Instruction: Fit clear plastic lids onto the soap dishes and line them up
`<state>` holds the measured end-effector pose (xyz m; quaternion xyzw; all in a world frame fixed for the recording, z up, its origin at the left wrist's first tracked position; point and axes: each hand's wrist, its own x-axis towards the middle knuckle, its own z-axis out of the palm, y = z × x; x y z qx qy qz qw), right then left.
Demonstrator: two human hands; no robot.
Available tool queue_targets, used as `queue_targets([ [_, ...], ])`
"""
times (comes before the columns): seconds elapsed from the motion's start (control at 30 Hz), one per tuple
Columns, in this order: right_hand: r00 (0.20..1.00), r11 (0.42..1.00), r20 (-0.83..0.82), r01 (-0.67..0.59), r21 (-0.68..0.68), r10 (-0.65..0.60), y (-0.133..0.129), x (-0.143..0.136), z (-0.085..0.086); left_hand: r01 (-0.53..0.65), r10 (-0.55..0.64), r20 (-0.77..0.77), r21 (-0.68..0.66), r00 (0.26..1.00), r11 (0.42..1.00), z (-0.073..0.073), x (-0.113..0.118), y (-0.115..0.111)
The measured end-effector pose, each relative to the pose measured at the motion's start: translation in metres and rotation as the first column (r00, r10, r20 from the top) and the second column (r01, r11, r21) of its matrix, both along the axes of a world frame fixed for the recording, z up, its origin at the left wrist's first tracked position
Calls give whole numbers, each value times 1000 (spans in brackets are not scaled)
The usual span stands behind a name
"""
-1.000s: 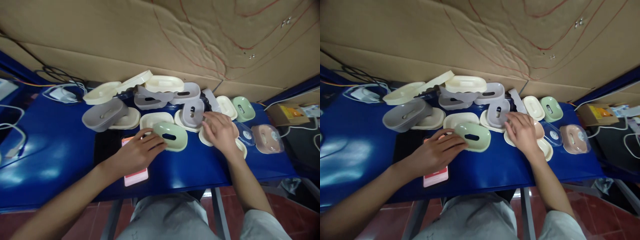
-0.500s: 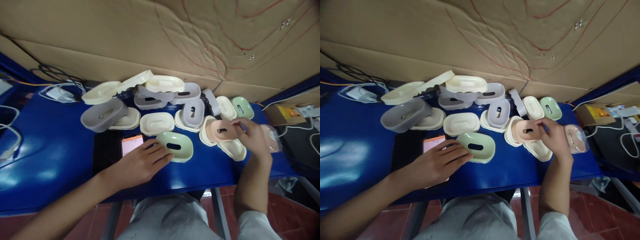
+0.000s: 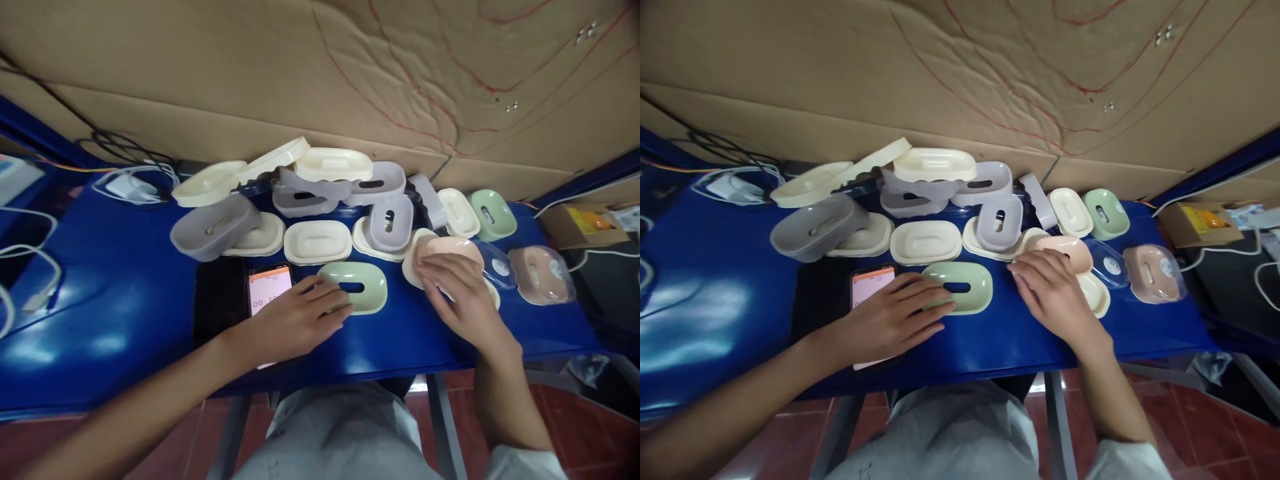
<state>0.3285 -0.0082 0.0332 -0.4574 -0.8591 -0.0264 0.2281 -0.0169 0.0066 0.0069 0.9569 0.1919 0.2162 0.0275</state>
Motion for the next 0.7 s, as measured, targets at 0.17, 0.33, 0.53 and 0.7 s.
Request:
queue_targets([
  [0.17, 957, 966, 134, -255, -36, 257, 22, -55, 9, -264, 261, 58, 44, 964, 964, -1, -16, 23],
  [0.33, 898, 902, 102, -417, -114, 428, 14, -71, -11, -489, 490, -15, 38, 871, 871, -12, -32, 41],
  [0.53, 893, 955, -357, -296, -6, 274, 7, -39, 7, -376, 375, -116, 18, 920, 926, -11, -22, 27],
  [0.7, 929, 986, -349, -77, 151, 126, 8, -34, 12, -140, 134, -109, -48, 985, 989, -10, -9, 12],
])
